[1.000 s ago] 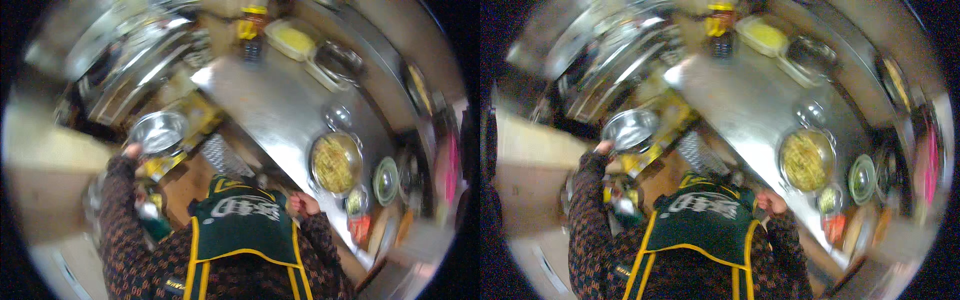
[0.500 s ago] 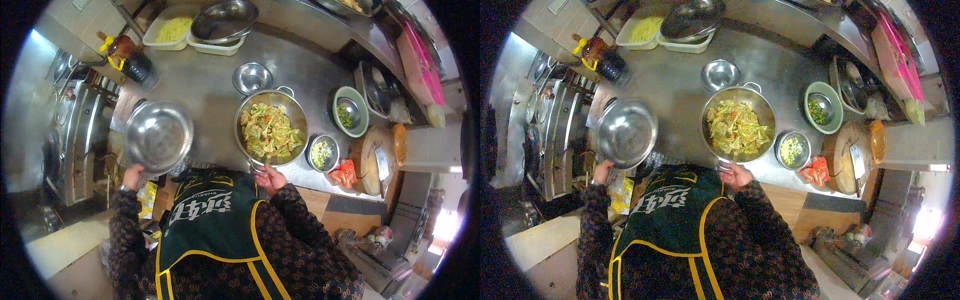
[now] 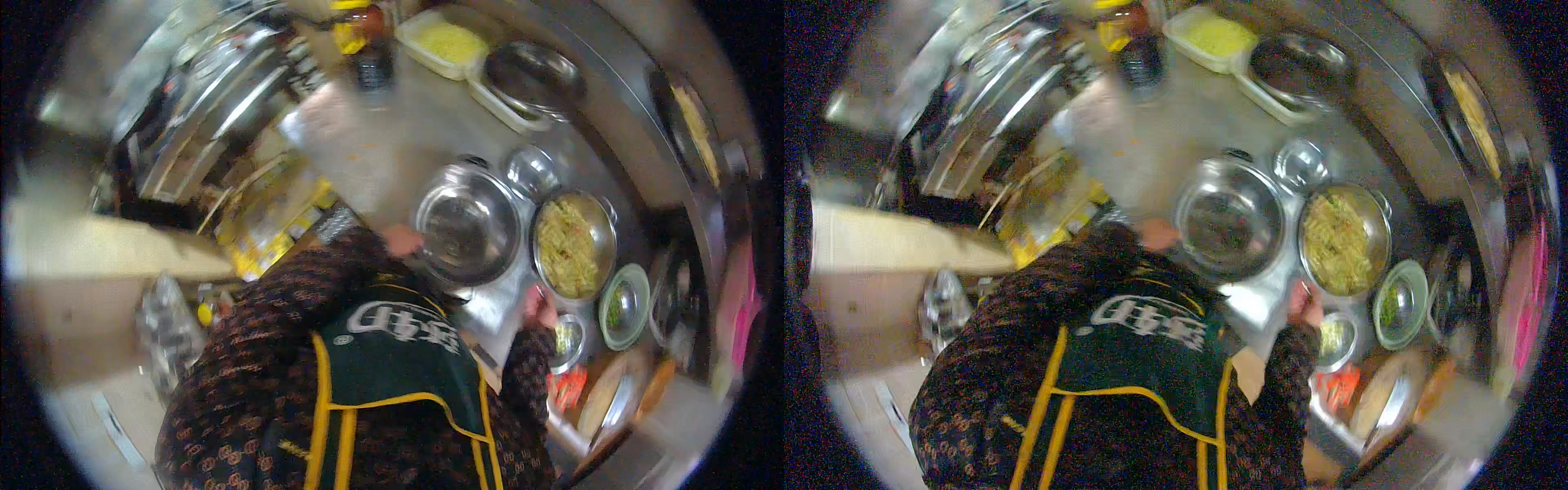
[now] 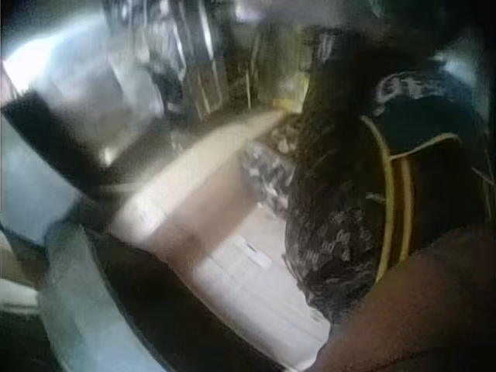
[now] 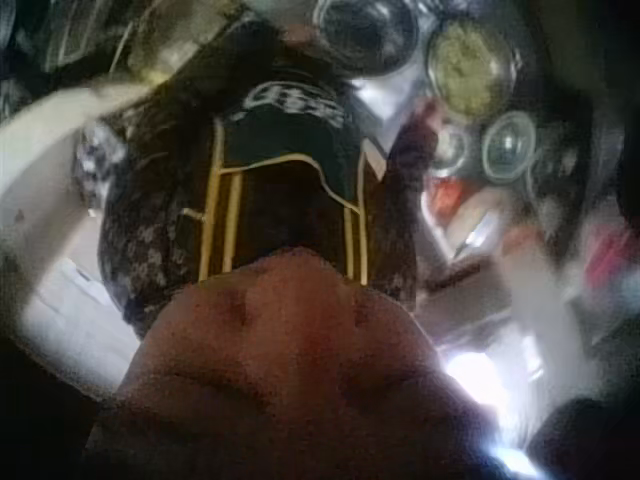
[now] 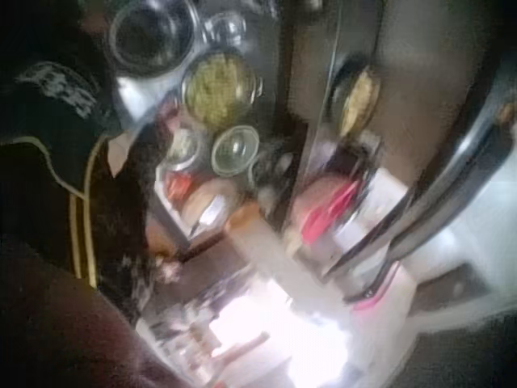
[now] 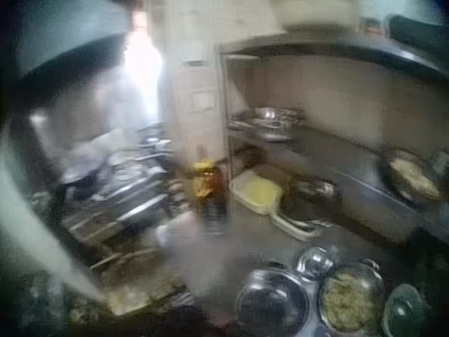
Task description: The person stir-fries sliced vegetables in a wok over a gas burner, adding water and seasonings, then transfers the cooked mixture into a metal bowl. The person also cleans the wok with a brush and water before adding oil and aromatics for the next step.
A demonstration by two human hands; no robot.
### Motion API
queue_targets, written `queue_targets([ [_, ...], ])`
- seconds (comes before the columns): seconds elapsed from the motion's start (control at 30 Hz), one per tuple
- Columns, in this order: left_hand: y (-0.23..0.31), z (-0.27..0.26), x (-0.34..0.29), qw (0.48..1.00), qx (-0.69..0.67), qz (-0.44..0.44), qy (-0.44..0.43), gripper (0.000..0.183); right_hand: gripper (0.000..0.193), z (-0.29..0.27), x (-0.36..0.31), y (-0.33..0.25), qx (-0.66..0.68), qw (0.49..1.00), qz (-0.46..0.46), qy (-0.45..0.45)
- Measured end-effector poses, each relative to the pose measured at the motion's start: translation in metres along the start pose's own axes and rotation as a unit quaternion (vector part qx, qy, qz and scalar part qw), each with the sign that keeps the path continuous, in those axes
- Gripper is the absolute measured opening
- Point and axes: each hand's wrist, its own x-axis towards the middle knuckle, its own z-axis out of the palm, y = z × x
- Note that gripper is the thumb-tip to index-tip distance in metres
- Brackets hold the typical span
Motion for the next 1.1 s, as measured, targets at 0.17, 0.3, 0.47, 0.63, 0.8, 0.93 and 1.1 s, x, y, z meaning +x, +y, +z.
queue_targets([
  [0.17,0.054,-0.039,0.0,0.904,-0.191,-0.347,-0.162,0.042,0.015,0.032,-0.037,-0.023,-0.073,0.945,0.189,-0.256],
  [0.3,0.026,-0.052,-0.075,0.926,-0.235,-0.291,-0.061,0.033,0.023,0.097,-0.087,-0.016,-0.253,0.96,0.021,-0.115],
  [0.47,-0.051,-0.032,-0.224,0.931,-0.235,-0.238,0.145,0.031,0.028,0.227,-0.133,0.054,-0.433,0.864,-0.003,-0.256],
  [0.63,-0.112,-0.009,-0.412,0.636,-0.55,-0.464,0.278,0.039,0.023,0.338,-0.184,0.196,-0.564,0.738,0.038,-0.368],
  [0.8,-0.13,0.034,-0.57,0.203,-0.822,-0.215,0.486,0.033,0.026,0.414,-0.233,0.347,-0.649,0.566,0.093,-0.5],
  [0.93,-0.126,0.079,-0.647,0.166,-0.752,-0.358,0.528,0.032,0.031,0.484,-0.271,0.416,-0.676,0.514,0.141,-0.508],
  [1.1,-0.141,0.154,-0.691,0.335,-0.552,-0.666,0.374,0.04,0.032,0.596,-0.301,0.491,-0.715,0.417,0.04,-0.56],
])
